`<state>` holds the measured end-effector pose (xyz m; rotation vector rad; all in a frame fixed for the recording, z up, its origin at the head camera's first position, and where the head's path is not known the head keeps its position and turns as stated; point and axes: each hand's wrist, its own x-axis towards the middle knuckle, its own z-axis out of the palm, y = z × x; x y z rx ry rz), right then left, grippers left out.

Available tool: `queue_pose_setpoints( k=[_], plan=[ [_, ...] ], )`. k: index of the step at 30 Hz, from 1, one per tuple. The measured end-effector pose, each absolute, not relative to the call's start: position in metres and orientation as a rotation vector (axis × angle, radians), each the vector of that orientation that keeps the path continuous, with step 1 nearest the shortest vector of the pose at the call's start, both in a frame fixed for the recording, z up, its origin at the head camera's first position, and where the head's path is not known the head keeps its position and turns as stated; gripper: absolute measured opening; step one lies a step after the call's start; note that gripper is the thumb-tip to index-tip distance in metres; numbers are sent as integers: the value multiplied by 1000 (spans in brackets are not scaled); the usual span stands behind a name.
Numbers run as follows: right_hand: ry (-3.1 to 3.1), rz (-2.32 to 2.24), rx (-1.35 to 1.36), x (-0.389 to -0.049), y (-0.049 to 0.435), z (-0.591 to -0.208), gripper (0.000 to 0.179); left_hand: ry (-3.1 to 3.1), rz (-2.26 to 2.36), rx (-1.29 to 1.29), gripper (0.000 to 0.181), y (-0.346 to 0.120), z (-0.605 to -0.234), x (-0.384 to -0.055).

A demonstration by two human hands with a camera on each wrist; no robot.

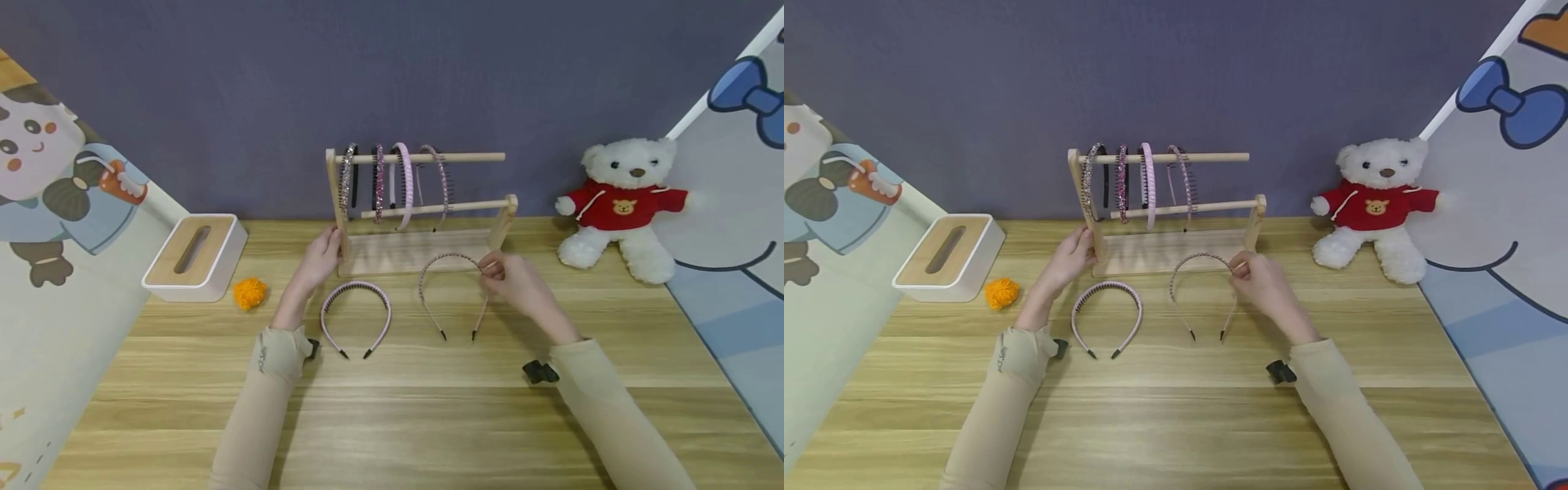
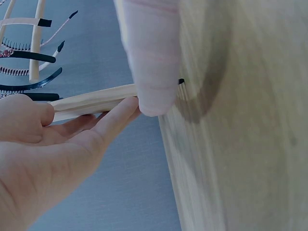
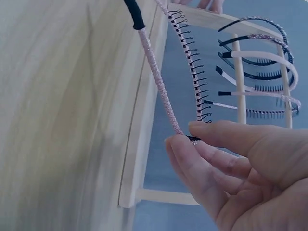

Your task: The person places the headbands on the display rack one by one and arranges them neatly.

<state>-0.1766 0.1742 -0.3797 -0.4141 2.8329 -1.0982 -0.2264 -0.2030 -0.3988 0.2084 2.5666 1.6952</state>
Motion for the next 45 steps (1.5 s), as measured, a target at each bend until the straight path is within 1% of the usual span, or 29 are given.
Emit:
queue_pose_setpoints(
  k=[15, 21, 27, 34, 45],
  plan=[
    [2880, -1160, -384, -172, 196, -364, 30, 2565, 1685, 207, 53, -203, -398, -225],
    [2897, -1202, -373, -170, 200, -360, 30, 2563, 1680, 203, 54, -204, -399, -226],
    [2969, -1224, -421, -168, 203, -356, 31, 2558, 1681, 212, 54, -203, -399, -226],
    [3049, -1188, -427, -166, 207, -353, 31, 2556, 1685, 211, 55, -204, -399, -225],
    [3071, -1287, -412, -162, 209, -350, 37, 2569, 1656, 190, 55, -204, -398, -225]
  ],
)
